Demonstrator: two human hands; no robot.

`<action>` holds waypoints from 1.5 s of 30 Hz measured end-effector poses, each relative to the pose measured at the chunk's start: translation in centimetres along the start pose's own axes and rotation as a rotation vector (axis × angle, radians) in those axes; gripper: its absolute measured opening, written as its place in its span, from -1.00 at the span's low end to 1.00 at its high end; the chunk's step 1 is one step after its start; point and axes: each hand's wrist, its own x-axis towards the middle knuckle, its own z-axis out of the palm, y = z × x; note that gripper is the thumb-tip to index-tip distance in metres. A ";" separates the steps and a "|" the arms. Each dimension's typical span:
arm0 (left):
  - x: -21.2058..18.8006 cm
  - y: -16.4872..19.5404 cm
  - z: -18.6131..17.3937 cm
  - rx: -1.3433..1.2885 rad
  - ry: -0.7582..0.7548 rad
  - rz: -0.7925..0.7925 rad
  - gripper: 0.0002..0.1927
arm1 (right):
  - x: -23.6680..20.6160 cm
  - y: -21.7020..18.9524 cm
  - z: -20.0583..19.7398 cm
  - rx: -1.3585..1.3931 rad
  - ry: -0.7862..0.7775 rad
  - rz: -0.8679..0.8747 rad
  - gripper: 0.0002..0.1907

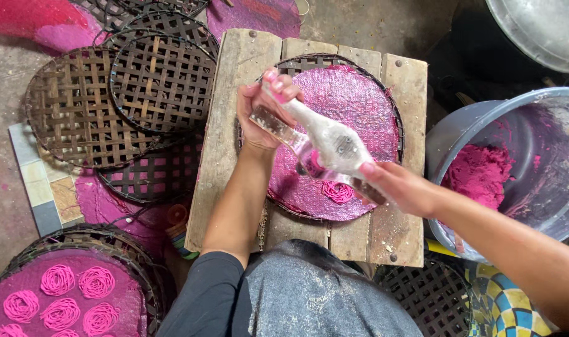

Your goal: The person sits on the floor and uses a hand-held extruder tool to pipe pink paste into coiled rose shapes on round mesh trays. They cut each extruded strand with a small stick, place the rosettes one by one, refill the tool with paste from a bucket, and start a new tray after filling one.

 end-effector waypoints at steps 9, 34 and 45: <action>0.4 -2.4 -1.5 0.025 0.083 0.067 -0.82 | -1.6 -2.4 -1.7 -0.084 0.027 0.167 -0.19; -1.7 -1.7 -2.7 1.032 0.804 -0.783 -0.29 | 1.1 1.7 -3.0 -0.014 0.198 -0.158 -0.10; -5.7 -1.1 5.9 1.979 0.206 -0.835 -0.23 | 3.3 4.2 -2.5 0.143 0.260 -0.240 -0.22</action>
